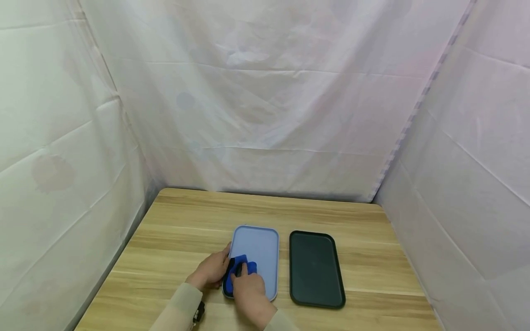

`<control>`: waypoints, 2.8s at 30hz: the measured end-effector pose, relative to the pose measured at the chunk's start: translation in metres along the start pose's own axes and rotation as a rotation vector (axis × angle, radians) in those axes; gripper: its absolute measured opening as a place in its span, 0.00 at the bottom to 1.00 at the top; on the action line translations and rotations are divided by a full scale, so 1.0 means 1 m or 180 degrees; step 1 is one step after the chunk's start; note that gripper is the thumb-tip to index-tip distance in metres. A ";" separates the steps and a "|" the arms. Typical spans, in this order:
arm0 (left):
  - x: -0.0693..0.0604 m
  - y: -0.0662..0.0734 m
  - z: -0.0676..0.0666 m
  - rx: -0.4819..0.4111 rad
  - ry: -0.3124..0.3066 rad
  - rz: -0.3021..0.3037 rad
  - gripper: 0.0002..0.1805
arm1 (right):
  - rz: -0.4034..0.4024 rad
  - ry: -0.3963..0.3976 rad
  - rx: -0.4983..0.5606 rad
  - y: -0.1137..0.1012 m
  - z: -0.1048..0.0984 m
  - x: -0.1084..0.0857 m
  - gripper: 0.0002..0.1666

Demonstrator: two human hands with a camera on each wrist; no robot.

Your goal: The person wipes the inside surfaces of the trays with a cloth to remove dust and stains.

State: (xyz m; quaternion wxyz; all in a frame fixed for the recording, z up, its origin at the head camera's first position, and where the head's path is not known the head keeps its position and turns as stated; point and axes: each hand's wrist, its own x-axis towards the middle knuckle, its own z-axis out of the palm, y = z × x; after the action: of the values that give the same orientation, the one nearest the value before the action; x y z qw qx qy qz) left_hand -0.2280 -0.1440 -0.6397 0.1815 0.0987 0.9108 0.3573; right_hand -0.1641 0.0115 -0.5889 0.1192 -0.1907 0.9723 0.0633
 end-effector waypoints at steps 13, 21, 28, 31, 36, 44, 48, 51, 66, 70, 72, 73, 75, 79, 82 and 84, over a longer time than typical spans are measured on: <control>0.001 -0.001 0.003 0.0077 -0.0010 0.0033 0.33 | -0.0161 -0.0041 0.0397 0.024 0.011 -0.008 0.36; 0.001 0.000 0.002 0.0122 0.0008 0.0055 0.34 | -0.0171 -0.0083 0.0647 0.039 0.016 -0.011 0.42; 0.001 -0.001 0.001 0.0134 0.0022 0.0017 0.34 | -0.0149 -0.0013 0.0674 0.044 0.019 -0.014 0.41; 0.000 -0.001 0.001 0.0148 0.0026 0.0010 0.33 | -0.0118 -0.0001 0.0691 0.044 0.020 -0.015 0.41; 0.002 -0.002 0.001 0.0131 0.0020 0.0009 0.34 | -0.0069 0.0114 0.0680 0.043 0.021 -0.018 0.38; 0.003 -0.004 0.002 0.0166 0.0045 0.0011 0.34 | 0.0071 0.0272 0.0767 0.040 0.024 -0.021 0.33; 0.003 -0.002 0.002 0.0188 0.0061 0.0020 0.33 | 0.0139 0.0337 0.0800 0.040 0.026 -0.021 0.33; 0.002 -0.002 0.002 0.0177 0.0053 0.0019 0.34 | 0.0190 0.0350 0.0819 0.040 0.026 -0.021 0.33; 0.002 -0.002 0.002 0.0088 0.0042 0.0021 0.34 | 0.0408 0.0326 0.0906 0.048 0.028 -0.021 0.34; 0.001 -0.001 0.001 0.0092 0.0038 0.0015 0.34 | 0.0423 0.0402 0.0894 0.051 0.030 -0.019 0.34; 0.001 -0.001 0.000 0.0108 0.0032 0.0004 0.34 | 0.0428 0.0425 0.0890 0.052 0.030 -0.017 0.34; 0.001 0.000 0.000 0.0109 0.0025 0.0001 0.34 | 0.0431 0.0427 0.0892 0.053 0.030 -0.016 0.34; 0.000 0.000 0.000 0.0111 0.0012 -0.0014 0.34 | 0.0436 0.0452 0.0897 0.054 0.030 -0.014 0.34; 0.000 0.001 -0.002 0.0090 -0.0004 -0.0036 0.34 | 0.0458 0.0492 0.0909 0.057 0.029 -0.010 0.34; -0.001 0.002 -0.002 0.0064 0.0009 -0.0029 0.34 | 0.0478 0.0497 0.0946 0.060 0.028 -0.008 0.34; -0.001 0.002 -0.002 0.0058 0.0011 -0.0038 0.34 | 0.0481 0.0484 0.0961 0.061 0.027 -0.007 0.33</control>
State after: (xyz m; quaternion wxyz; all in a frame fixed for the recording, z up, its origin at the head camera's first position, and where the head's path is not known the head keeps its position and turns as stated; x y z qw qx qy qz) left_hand -0.2273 -0.1442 -0.6369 0.1812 0.0944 0.9149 0.3481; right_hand -0.1759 0.0750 -0.6087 0.0675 -0.1012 0.9886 -0.0891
